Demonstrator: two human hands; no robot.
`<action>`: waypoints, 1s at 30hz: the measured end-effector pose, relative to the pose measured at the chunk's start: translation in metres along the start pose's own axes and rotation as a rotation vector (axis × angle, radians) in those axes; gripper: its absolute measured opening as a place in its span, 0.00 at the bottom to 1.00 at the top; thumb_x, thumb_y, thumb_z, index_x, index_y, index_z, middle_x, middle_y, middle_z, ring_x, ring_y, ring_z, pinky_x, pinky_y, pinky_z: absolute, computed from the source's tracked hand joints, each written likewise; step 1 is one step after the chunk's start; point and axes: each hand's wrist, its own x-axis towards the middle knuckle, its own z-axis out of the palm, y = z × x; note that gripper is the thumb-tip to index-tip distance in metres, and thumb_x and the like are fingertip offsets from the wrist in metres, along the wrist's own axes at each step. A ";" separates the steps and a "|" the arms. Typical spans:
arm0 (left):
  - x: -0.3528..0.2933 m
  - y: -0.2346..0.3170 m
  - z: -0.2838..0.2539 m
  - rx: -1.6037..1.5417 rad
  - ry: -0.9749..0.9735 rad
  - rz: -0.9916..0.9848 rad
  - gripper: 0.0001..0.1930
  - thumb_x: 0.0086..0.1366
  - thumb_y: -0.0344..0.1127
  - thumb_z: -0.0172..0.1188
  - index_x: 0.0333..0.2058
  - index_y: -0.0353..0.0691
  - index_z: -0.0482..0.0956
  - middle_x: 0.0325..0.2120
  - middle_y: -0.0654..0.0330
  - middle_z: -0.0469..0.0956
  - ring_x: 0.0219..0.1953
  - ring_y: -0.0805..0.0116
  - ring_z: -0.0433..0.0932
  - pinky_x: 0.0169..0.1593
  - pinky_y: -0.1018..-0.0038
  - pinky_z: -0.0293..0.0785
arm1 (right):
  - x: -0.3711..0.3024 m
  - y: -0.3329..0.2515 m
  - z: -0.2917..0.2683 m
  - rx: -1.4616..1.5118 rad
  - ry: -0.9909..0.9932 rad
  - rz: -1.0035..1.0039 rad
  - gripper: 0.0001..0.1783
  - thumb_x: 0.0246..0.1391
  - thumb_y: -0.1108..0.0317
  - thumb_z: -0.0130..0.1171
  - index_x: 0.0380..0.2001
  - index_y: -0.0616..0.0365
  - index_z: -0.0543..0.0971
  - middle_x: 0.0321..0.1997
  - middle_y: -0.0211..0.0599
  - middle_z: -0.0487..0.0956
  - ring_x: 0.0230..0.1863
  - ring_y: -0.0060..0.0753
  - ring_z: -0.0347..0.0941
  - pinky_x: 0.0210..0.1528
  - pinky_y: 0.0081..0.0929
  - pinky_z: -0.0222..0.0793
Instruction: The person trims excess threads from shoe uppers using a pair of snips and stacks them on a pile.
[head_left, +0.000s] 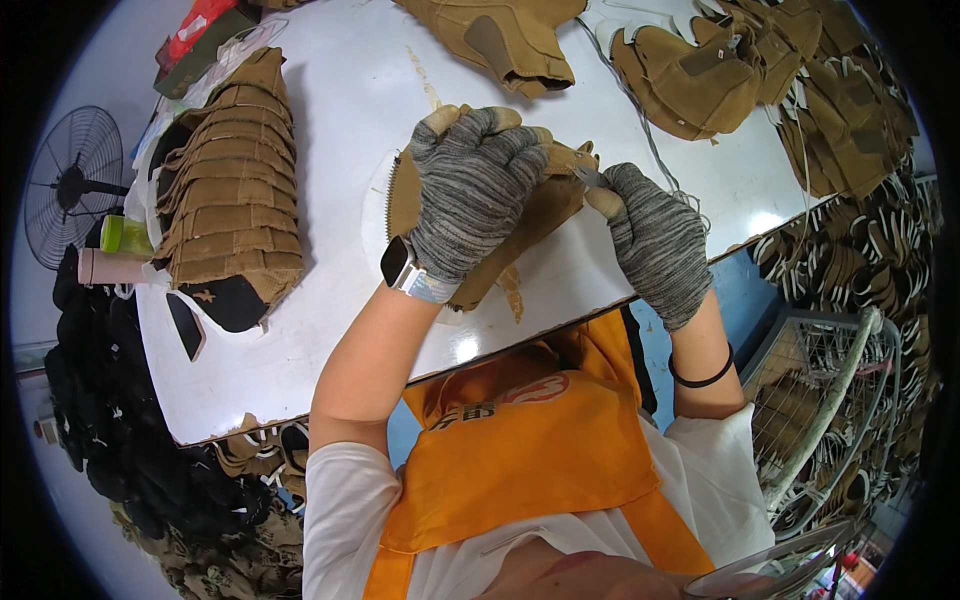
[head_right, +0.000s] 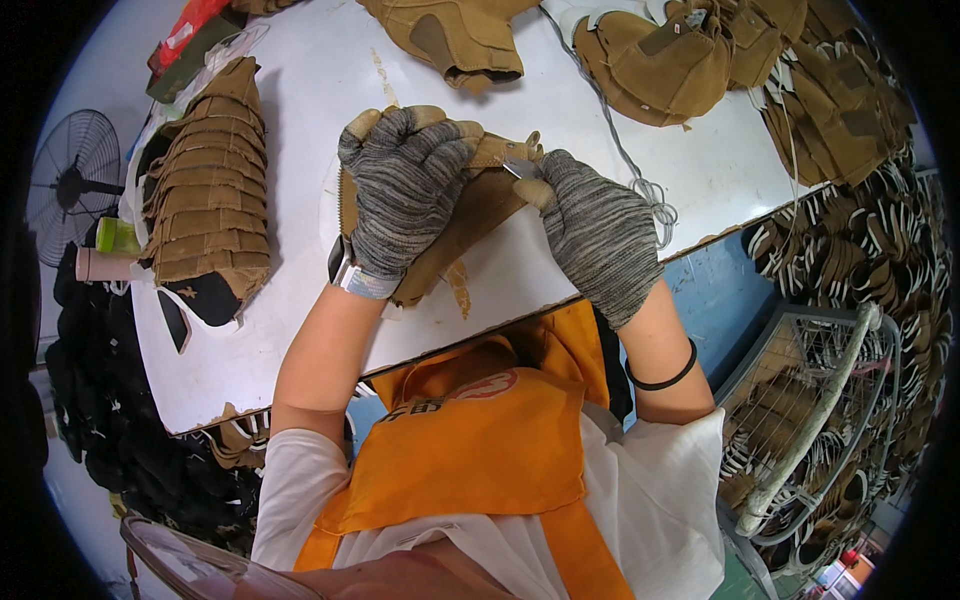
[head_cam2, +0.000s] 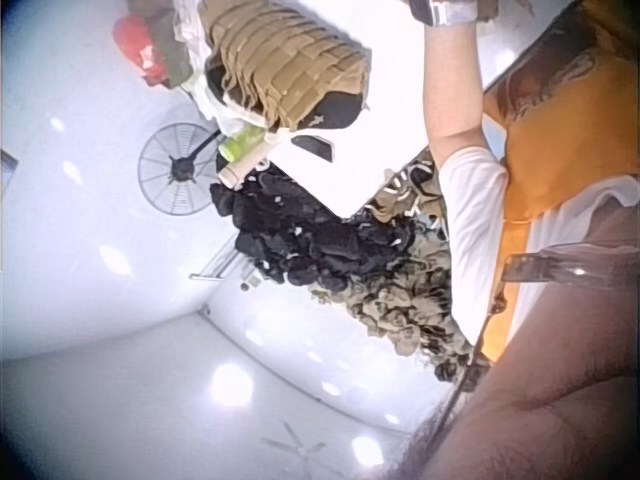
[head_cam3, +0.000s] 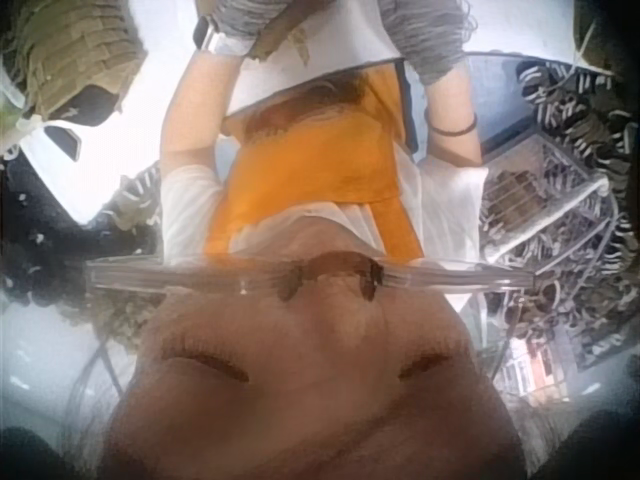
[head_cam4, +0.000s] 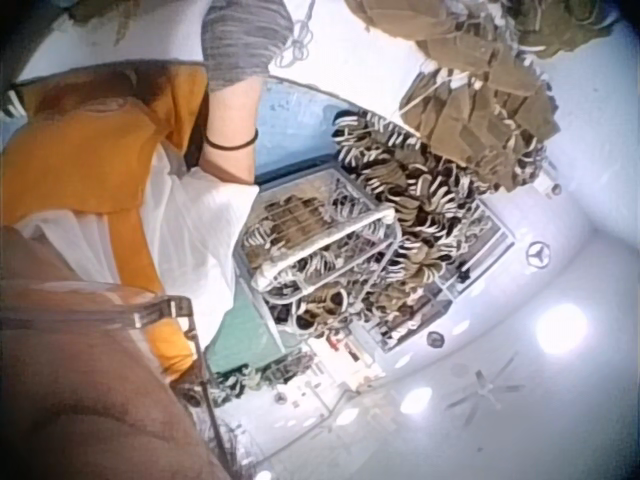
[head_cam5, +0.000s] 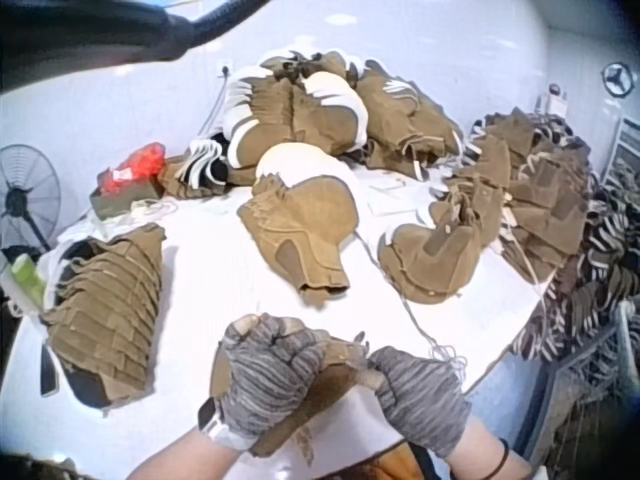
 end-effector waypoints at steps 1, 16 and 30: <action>0.000 0.000 0.000 0.012 -0.007 0.002 0.11 0.49 0.35 0.64 0.34 0.54 0.82 0.37 0.71 0.80 0.47 0.64 0.73 0.56 0.55 0.57 | 0.001 0.000 0.000 -0.023 -0.009 0.004 0.14 0.62 0.58 0.47 0.38 0.56 0.76 0.28 0.45 0.77 0.31 0.47 0.75 0.33 0.36 0.70; 0.004 0.007 -0.007 0.017 -0.053 -0.008 0.11 0.52 0.38 0.63 0.37 0.53 0.82 0.38 0.68 0.80 0.48 0.64 0.73 0.56 0.57 0.58 | -0.001 -0.003 0.004 -0.122 0.052 -0.046 0.11 0.60 0.64 0.49 0.41 0.51 0.79 0.31 0.43 0.79 0.31 0.43 0.76 0.34 0.33 0.72; 0.002 0.003 -0.007 0.016 -0.086 -0.025 0.13 0.52 0.38 0.63 0.39 0.54 0.82 0.40 0.70 0.79 0.48 0.65 0.73 0.56 0.57 0.57 | 0.005 0.020 0.027 0.491 0.336 0.030 0.16 0.54 0.63 0.61 0.43 0.61 0.75 0.31 0.38 0.77 0.33 0.33 0.74 0.41 0.25 0.71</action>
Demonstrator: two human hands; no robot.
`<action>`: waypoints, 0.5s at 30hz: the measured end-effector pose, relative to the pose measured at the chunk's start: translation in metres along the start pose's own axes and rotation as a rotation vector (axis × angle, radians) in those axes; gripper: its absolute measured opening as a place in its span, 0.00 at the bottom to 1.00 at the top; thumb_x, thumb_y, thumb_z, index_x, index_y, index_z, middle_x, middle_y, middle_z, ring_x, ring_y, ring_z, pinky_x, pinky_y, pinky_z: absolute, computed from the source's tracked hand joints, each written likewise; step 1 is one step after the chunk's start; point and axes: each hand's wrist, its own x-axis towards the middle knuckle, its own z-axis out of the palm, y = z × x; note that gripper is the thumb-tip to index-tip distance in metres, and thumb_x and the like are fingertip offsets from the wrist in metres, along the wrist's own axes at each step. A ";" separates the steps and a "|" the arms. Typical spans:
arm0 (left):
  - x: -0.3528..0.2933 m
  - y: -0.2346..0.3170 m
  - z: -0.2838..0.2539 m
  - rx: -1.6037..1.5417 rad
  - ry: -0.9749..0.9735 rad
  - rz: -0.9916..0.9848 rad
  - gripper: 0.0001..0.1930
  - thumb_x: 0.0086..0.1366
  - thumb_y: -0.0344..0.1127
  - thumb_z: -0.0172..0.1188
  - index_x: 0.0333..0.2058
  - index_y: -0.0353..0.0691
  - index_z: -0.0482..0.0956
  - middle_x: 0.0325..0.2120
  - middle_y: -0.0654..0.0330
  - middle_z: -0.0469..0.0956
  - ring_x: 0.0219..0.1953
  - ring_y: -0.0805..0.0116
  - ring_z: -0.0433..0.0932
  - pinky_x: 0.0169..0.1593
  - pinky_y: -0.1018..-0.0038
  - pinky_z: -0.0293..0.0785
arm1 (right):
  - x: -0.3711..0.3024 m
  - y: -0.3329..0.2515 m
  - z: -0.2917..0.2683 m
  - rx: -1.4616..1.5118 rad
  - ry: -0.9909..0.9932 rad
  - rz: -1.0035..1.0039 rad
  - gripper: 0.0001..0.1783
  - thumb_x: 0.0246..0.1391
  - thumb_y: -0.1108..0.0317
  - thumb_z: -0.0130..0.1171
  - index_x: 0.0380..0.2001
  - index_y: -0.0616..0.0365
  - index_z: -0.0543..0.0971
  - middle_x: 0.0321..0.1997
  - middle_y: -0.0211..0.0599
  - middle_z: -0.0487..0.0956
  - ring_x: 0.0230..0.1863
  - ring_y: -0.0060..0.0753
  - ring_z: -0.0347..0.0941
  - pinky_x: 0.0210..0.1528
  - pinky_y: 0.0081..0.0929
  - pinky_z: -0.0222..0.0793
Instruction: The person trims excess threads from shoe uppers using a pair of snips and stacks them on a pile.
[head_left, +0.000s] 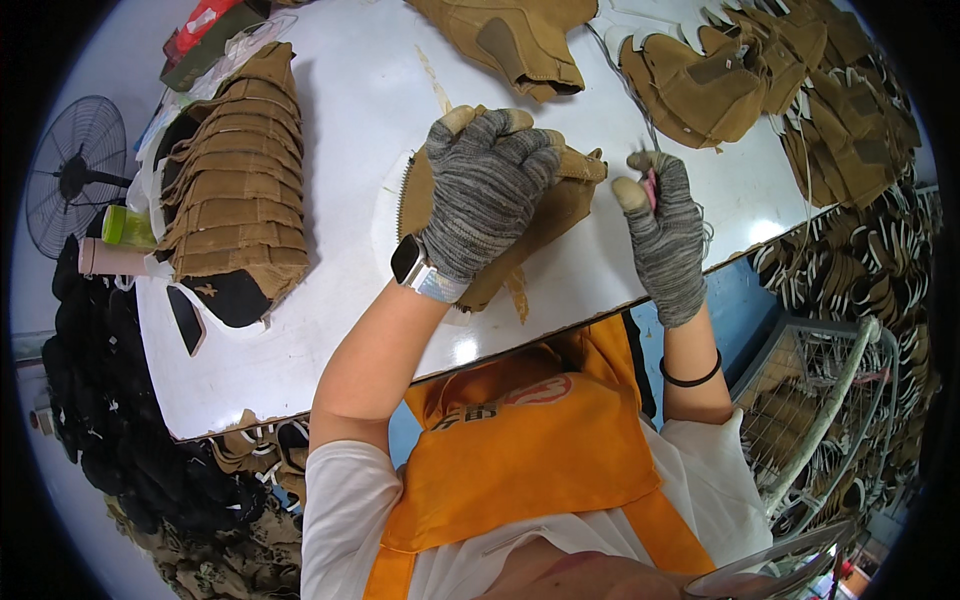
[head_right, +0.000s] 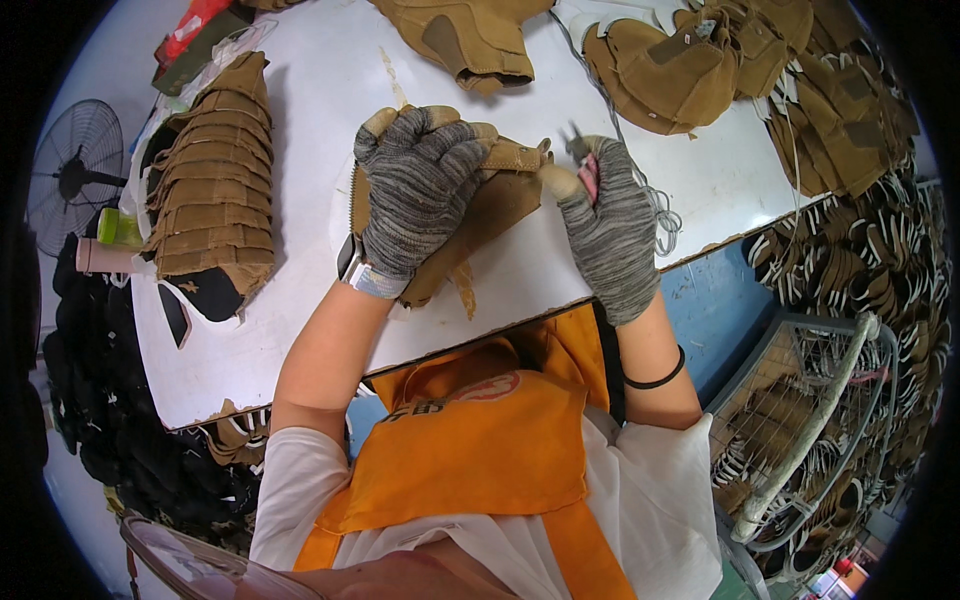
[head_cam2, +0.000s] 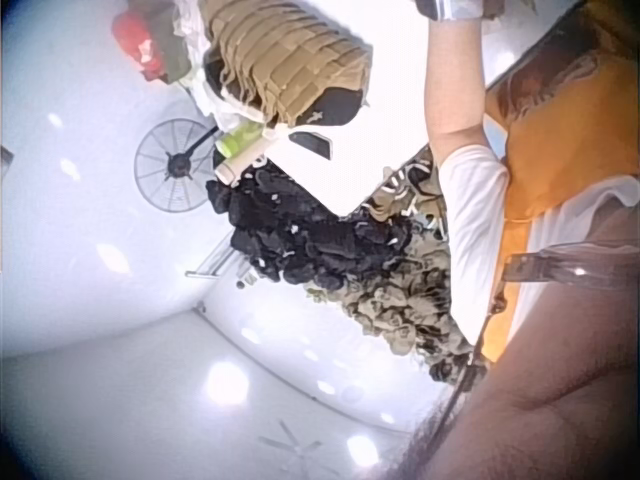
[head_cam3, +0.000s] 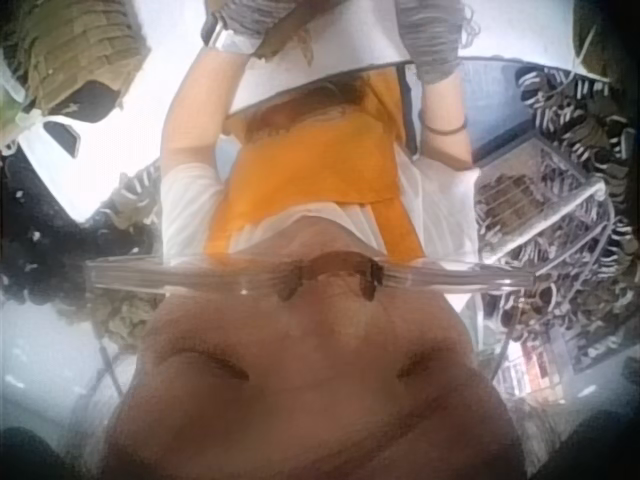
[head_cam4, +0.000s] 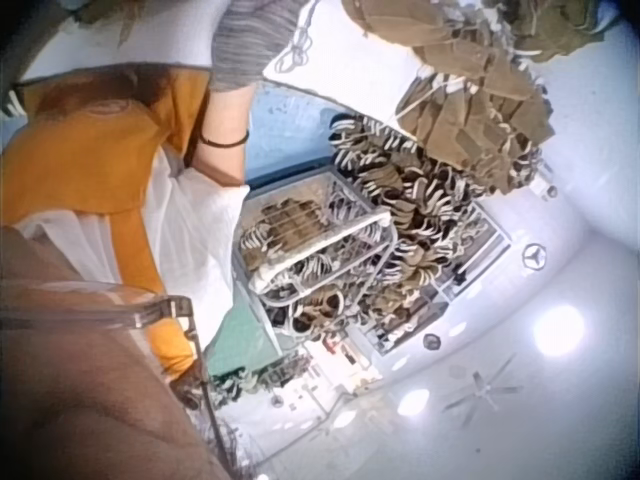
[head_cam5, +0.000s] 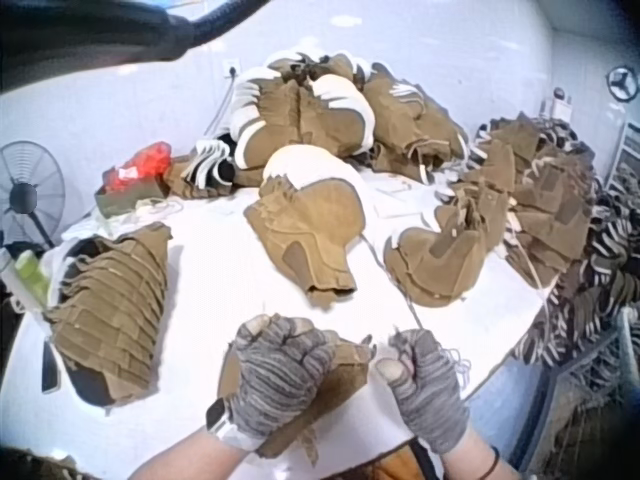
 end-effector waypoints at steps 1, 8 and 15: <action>0.001 0.002 -0.001 -0.042 0.007 -0.019 0.14 0.51 0.38 0.64 0.39 0.54 0.81 0.40 0.70 0.79 0.48 0.65 0.73 0.57 0.57 0.56 | 0.004 0.000 0.000 0.026 -0.027 0.000 0.18 0.52 0.64 0.63 0.44 0.61 0.75 0.32 0.37 0.77 0.35 0.32 0.74 0.43 0.24 0.70; 0.006 -0.006 0.000 -0.240 0.127 0.022 0.13 0.54 0.37 0.66 0.40 0.53 0.81 0.41 0.69 0.79 0.47 0.64 0.72 0.59 0.62 0.52 | 0.015 0.028 0.020 0.089 -0.040 -0.063 0.15 0.47 0.71 0.67 0.39 0.64 0.79 0.30 0.34 0.77 0.30 0.29 0.72 0.39 0.19 0.70; 0.005 -0.066 -0.037 -0.909 0.297 -0.691 0.16 0.66 0.38 0.55 0.50 0.37 0.74 0.48 0.58 0.75 0.53 0.67 0.70 0.58 0.69 0.64 | 0.048 0.020 -0.004 0.473 0.356 0.157 0.12 0.52 0.64 0.66 0.33 0.58 0.75 0.23 0.25 0.71 0.22 0.20 0.64 0.26 0.19 0.63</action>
